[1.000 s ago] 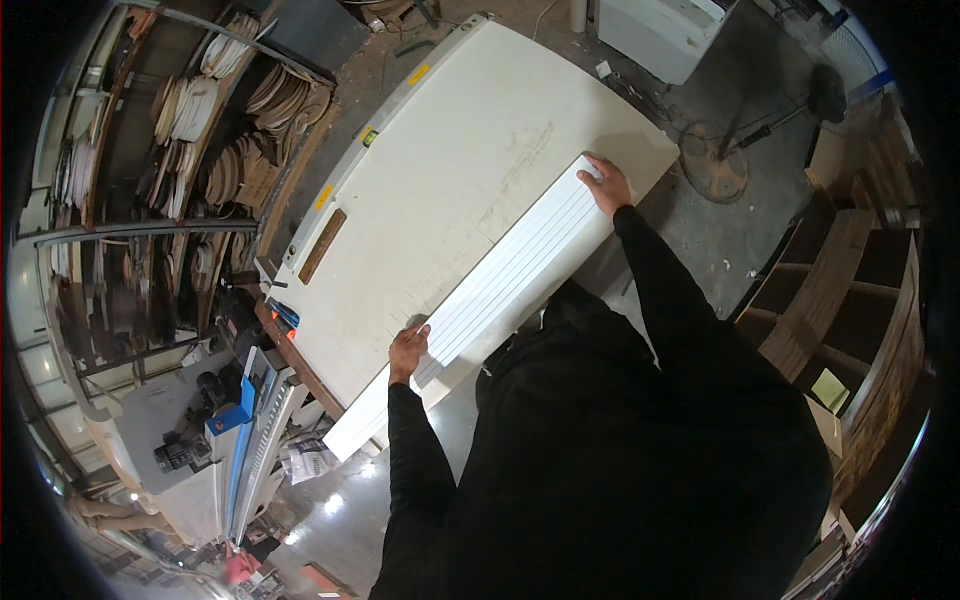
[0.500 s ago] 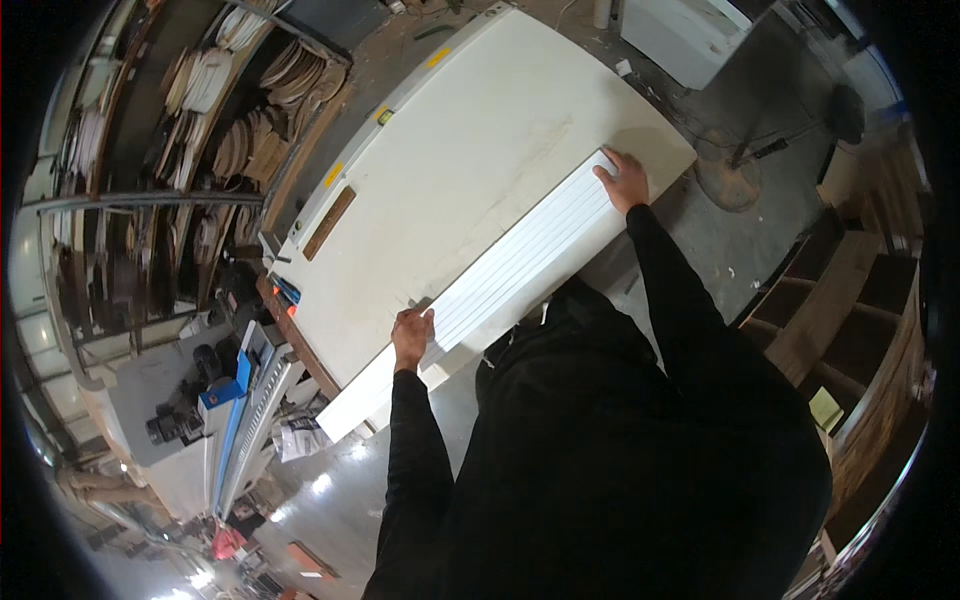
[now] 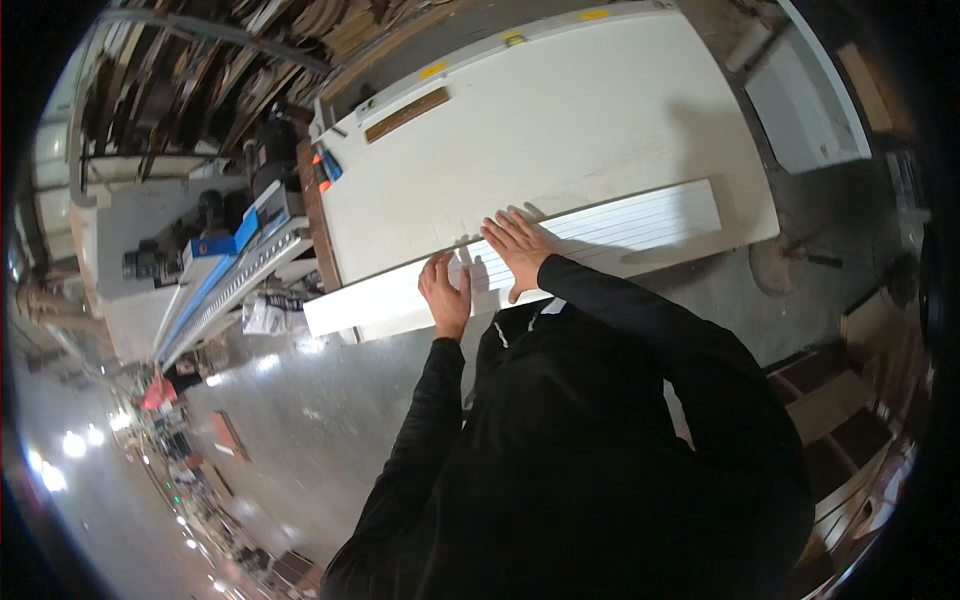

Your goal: Inspecting and sorting white linear furniture components at a workstation.

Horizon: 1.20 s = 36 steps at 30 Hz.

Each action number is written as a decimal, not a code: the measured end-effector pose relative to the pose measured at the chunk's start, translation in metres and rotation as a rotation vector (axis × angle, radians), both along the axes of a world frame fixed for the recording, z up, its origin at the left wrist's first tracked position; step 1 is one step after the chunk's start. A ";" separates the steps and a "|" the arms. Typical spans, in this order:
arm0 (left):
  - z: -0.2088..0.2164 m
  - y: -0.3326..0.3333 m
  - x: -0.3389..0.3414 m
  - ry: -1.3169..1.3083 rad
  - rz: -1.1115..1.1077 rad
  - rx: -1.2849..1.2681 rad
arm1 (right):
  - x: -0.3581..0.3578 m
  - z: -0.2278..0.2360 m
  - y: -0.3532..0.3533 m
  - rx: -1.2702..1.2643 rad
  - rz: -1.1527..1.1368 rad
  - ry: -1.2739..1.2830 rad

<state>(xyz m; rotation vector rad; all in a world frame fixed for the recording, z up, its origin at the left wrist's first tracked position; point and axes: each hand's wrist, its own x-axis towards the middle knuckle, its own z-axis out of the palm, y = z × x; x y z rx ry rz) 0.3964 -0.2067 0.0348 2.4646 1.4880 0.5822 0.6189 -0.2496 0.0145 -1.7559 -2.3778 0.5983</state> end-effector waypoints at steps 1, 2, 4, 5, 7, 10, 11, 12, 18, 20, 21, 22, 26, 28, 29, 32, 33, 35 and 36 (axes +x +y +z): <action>0.003 -0.006 -0.012 0.000 0.032 0.001 | -0.009 -0.003 0.006 0.001 0.032 0.000; 0.008 -0.014 -0.025 -0.081 0.055 -0.085 | -0.017 -0.005 0.013 -0.027 0.014 -0.042; 0.015 -0.028 -0.048 -0.177 0.090 -0.136 | -0.027 -0.004 0.022 -0.082 -0.025 -0.060; 0.015 -0.035 -0.064 -0.185 0.130 -0.131 | -0.031 -0.001 0.025 -0.080 0.015 -0.066; 0.004 -0.049 -0.095 -0.307 0.227 -0.282 | -0.039 0.003 0.029 -0.156 -0.029 -0.118; -0.026 -0.068 -0.144 -0.417 0.363 -0.442 | -0.050 0.011 0.036 -0.190 -0.017 -0.151; -0.035 -0.071 -0.154 -0.500 0.428 -0.570 | -0.053 0.014 0.038 -0.202 -0.040 -0.171; -0.042 -0.072 -0.162 -0.527 0.468 -0.560 | -0.057 0.015 0.039 -0.176 -0.045 -0.162; -0.063 -0.066 -0.183 -0.595 0.431 -0.801 | -0.074 0.009 0.032 -0.138 -0.096 -0.199; -0.067 -0.064 -0.187 -0.627 0.450 -0.816 | -0.073 -0.005 0.028 -0.092 -0.072 -0.265; -0.068 -0.062 -0.188 -0.617 0.430 -0.853 | -0.074 -0.013 0.026 -0.069 -0.077 -0.265; -0.072 -0.062 -0.193 -0.583 0.431 -0.902 | -0.077 -0.018 0.026 -0.072 -0.089 -0.281; -0.067 -0.057 -0.192 -0.549 0.271 -0.973 | -0.075 -0.004 0.029 -0.115 -0.046 -0.261; -0.064 -0.055 -0.183 -0.655 0.196 -0.997 | -0.076 -0.005 0.030 -0.073 -0.060 -0.242; -0.063 -0.052 -0.176 -0.747 0.089 -1.030 | -0.077 -0.005 0.031 -0.063 -0.044 -0.234; -0.074 -0.044 -0.150 -0.978 0.056 -1.225 | -0.069 -0.011 0.030 -0.015 -0.037 -0.188; -0.080 -0.048 -0.142 -1.181 0.076 -1.357 | -0.069 -0.010 0.031 -0.018 -0.016 -0.171; -0.087 -0.047 -0.121 -1.307 -0.015 -1.355 | -0.065 -0.005 0.037 -0.107 -0.024 -0.156; -0.085 -0.047 -0.112 -1.369 -0.011 -1.354 | -0.063 -0.001 0.038 -0.117 -0.023 -0.142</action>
